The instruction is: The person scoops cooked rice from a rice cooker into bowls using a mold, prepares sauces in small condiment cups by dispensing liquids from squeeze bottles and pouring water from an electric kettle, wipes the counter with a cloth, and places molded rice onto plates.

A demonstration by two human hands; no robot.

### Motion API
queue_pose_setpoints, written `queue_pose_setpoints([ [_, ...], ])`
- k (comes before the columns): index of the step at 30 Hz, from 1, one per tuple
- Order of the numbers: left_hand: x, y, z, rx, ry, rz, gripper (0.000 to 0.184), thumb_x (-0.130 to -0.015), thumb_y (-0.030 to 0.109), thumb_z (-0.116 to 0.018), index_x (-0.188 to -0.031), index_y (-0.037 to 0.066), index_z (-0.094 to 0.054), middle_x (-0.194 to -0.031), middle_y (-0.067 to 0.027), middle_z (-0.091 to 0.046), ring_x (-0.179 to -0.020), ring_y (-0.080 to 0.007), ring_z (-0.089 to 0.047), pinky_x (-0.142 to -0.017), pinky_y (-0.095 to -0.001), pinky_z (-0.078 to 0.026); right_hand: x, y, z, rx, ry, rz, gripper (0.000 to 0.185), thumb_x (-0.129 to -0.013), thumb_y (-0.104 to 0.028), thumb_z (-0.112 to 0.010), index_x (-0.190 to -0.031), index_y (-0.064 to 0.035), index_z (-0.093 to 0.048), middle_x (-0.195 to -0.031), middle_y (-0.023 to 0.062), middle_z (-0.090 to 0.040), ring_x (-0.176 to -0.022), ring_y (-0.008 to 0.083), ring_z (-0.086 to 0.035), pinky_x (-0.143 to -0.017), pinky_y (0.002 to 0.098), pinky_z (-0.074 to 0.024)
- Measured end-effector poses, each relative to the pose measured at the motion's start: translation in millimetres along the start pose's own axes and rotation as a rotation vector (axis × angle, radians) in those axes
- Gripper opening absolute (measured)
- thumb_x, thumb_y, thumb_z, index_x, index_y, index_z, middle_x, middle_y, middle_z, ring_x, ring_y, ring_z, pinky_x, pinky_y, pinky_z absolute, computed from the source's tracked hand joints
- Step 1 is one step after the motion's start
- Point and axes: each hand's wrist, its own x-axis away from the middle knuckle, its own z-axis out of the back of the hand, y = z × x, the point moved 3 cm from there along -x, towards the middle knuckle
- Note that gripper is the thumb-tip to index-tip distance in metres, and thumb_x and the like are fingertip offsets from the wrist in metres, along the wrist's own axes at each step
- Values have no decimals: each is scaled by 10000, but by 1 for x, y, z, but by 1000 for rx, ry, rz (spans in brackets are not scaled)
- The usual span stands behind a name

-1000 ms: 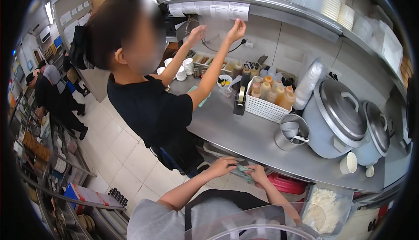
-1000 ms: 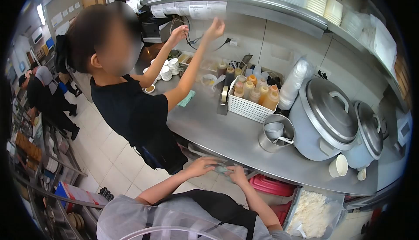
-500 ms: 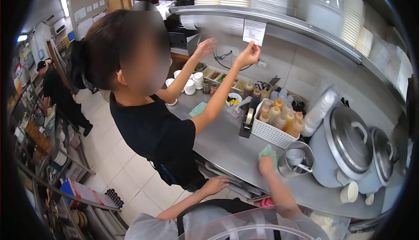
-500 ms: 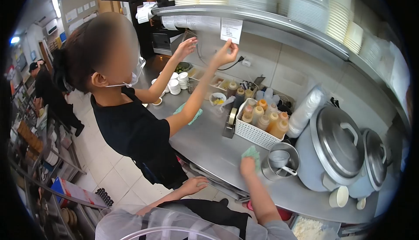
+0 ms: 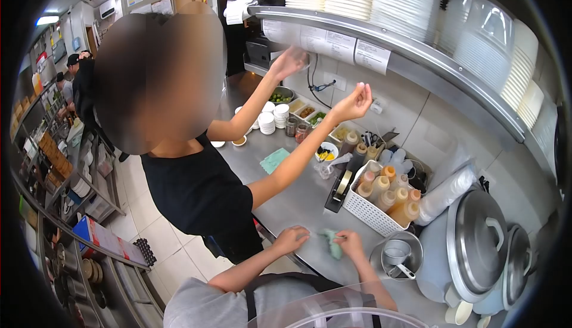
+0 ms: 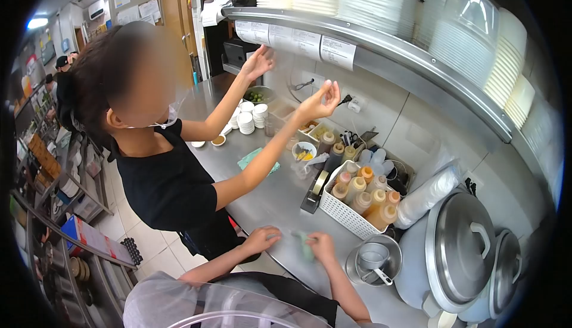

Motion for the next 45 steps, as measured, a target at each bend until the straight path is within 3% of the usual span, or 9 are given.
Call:
queue_pose_setpoints([
  [7, -31, -30, -24, -182, -288, -16, 308, -754, 288, -596, -927, 34, -613, -1004, -157, -581, -912, -327, -557, -805, -387, -443, 13, 17, 14, 539, -45, -103, 312, -709, -296, -652, -968, -122, -652, -1204, 111, -498, -1119, 295, -445, -903, 476, -343],
  [9, -45, -27, -26, -245, -374, -48, 332, -739, 307, -608, -930, 35, -613, -1015, -162, -575, -920, -333, -554, -811, -392, -443, 19, 52, -15, 587, 132, 121, 393, -756, -334, -591, -1106, -154, -578, -1268, 108, -436, -1205, 326, -343, -966, 546, -237],
  [15, -61, -41, -46, -506, -603, 101, 376, -746, 340, -604, -958, 31, -611, -1016, -183, -566, -954, -323, -545, -830, -421, -434, 25, 64, -25, 583, 280, 175, 411, -788, -304, -547, -1173, -161, -520, -1259, 121, -442, -1204, 337, -347, -991, 517, -236],
  [17, -65, -30, -46, -545, -570, 47, 328, -726, 324, -608, -845, 19, -635, -873, -174, -614, -855, -317, -596, -741, -429, -474, 29, 66, -27, 564, 280, 147, 409, -788, -298, -545, -1171, -157, -521, -1254, 122, -448, -1201, 335, -352, -991, 510, -240],
  [30, -70, -22, -43, -612, -590, 84, 303, -747, 312, -559, -862, 43, -634, -862, -155, -618, -830, -316, -600, -731, -423, -471, 26, 60, -23, 534, 308, 158, 408, -781, -270, -554, -1170, -153, -520, -1234, 120, -469, -1178, 335, -376, -988, 499, -253],
  [37, -152, 31, -26, -76, -203, -3, 340, -744, 368, -605, -827, 40, -641, -812, -171, -628, -781, -305, -606, -707, -400, -473, 26, 59, -21, 512, 290, 116, 407, -775, -275, -563, -1166, -166, -528, -1237, 102, -471, -1187, 321, -373, -991, 491, -257],
  [40, -198, 70, 48, 555, 141, 133, 274, -821, 288, -572, -854, 24, -642, -629, -52, -606, -554, -97, -578, -532, -263, -468, 25, 58, -21, 514, 304, 128, 401, -772, -282, -569, -1155, -170, -539, -1236, 93, -475, -1191, 307, -373, -994, 482, -257],
  [43, -239, 83, 102, 942, 315, 10, 310, -853, 217, -528, -1121, 60, -542, -617, -38, -583, -502, -74, -547, -437, -208, -437, 25, 59, -23, 506, 320, 126, 390, -771, -289, -571, -1142, -170, -550, -1233, 89, -478, -1189, 298, -378, -995, 473, -260],
  [45, -259, 100, 135, 720, 428, -95, 461, -807, 90, -488, -1263, 96, -420, -554, -39, -559, -450, -83, -518, -421, -218, -421, 26, 60, -22, 510, 329, 133, 384, -768, -294, -576, -1131, -170, -559, -1229, 88, -481, -1184, 291, -384, -993, 472, -263],
])
